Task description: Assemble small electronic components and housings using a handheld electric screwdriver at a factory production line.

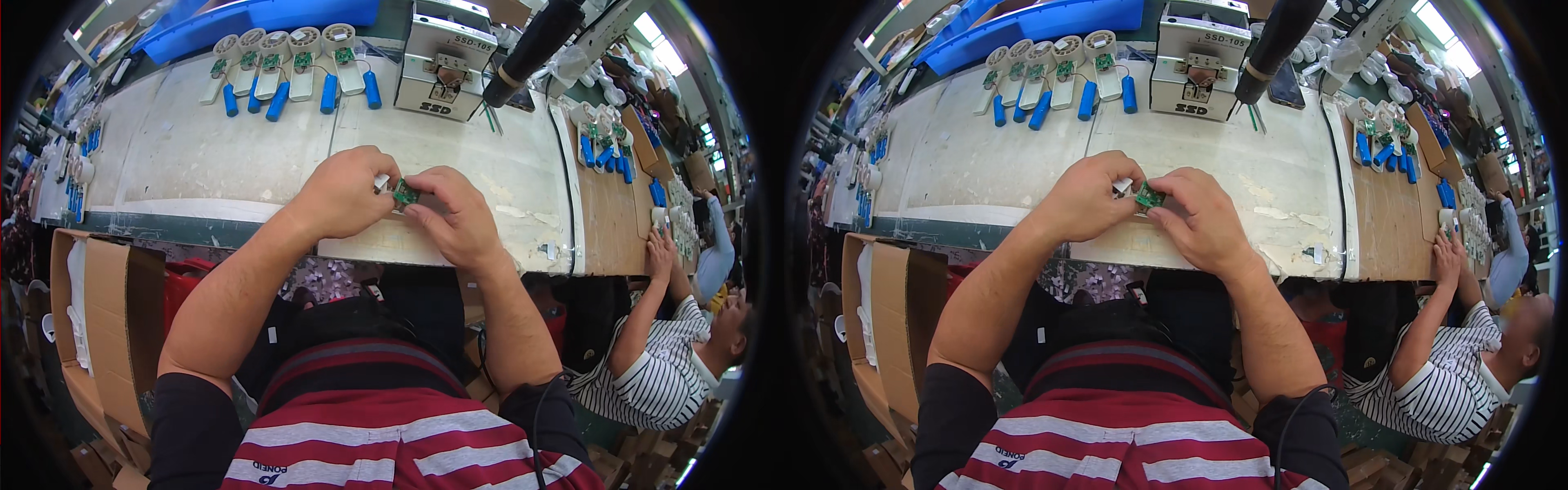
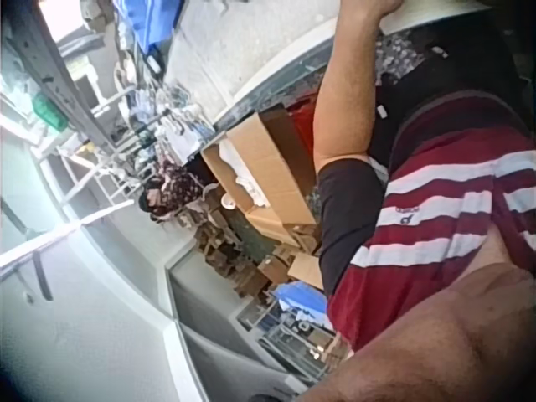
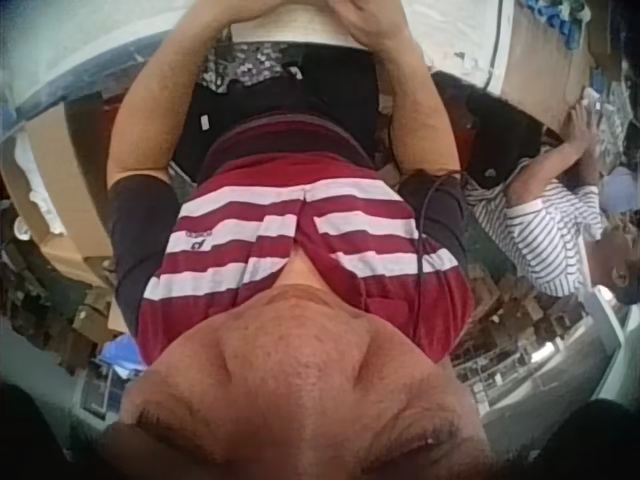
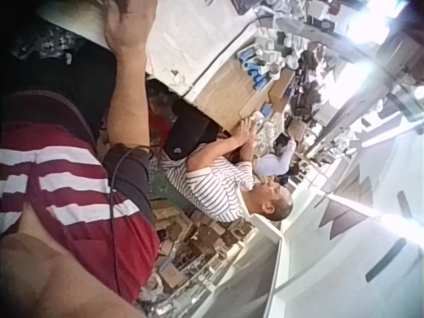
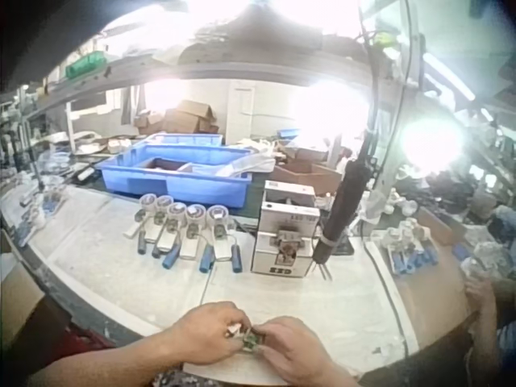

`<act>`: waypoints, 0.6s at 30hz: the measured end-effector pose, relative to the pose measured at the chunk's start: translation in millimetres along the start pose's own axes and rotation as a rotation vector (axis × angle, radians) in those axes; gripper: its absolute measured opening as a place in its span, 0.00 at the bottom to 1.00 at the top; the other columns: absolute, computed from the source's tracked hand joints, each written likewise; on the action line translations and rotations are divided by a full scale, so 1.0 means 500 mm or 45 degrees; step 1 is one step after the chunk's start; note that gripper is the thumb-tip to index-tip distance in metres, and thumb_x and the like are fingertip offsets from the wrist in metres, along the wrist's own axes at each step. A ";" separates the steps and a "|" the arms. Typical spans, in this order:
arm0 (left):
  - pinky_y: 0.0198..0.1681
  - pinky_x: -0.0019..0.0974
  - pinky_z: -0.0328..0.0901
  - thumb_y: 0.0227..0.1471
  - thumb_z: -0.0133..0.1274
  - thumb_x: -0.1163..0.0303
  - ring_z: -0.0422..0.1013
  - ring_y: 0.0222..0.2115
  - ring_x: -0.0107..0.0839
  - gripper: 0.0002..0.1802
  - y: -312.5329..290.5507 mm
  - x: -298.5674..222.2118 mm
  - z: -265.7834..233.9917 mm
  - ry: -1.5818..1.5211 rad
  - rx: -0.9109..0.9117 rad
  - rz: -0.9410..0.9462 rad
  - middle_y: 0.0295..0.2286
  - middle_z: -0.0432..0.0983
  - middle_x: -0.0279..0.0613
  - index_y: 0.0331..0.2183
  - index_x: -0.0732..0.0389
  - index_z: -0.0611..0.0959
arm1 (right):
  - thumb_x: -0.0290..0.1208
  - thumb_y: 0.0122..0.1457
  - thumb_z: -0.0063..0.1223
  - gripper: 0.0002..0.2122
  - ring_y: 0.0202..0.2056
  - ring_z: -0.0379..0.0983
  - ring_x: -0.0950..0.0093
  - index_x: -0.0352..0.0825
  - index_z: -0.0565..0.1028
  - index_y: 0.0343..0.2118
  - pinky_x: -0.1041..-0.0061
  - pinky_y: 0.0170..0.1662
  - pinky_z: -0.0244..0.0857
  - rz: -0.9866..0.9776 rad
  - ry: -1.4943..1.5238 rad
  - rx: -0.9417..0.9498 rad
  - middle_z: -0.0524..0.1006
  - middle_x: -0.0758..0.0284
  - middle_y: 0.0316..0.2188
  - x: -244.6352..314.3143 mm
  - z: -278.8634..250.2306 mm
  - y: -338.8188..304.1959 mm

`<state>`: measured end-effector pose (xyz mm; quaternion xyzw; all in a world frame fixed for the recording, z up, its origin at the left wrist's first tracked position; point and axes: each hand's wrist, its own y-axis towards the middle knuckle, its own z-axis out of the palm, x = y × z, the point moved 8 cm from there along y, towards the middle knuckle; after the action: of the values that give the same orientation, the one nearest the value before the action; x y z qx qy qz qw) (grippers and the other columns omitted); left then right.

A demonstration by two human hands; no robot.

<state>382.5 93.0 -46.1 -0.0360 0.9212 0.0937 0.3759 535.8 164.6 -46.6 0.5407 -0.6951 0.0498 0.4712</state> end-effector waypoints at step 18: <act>0.47 0.47 0.70 0.47 0.69 0.70 0.75 0.42 0.51 0.21 -0.012 -0.005 -0.010 -0.007 0.069 0.100 0.40 0.78 0.50 0.44 0.62 0.83 | 0.25 0.55 0.68 0.13 0.46 0.75 0.58 0.36 0.83 0.44 0.59 0.51 0.66 0.002 -0.246 0.150 0.78 0.64 0.39 0.025 0.019 0.024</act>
<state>381.7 86.2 -41.6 0.0106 0.9231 0.0837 0.3752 521.1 155.3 -37.7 0.5692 -0.7335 0.0387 0.3694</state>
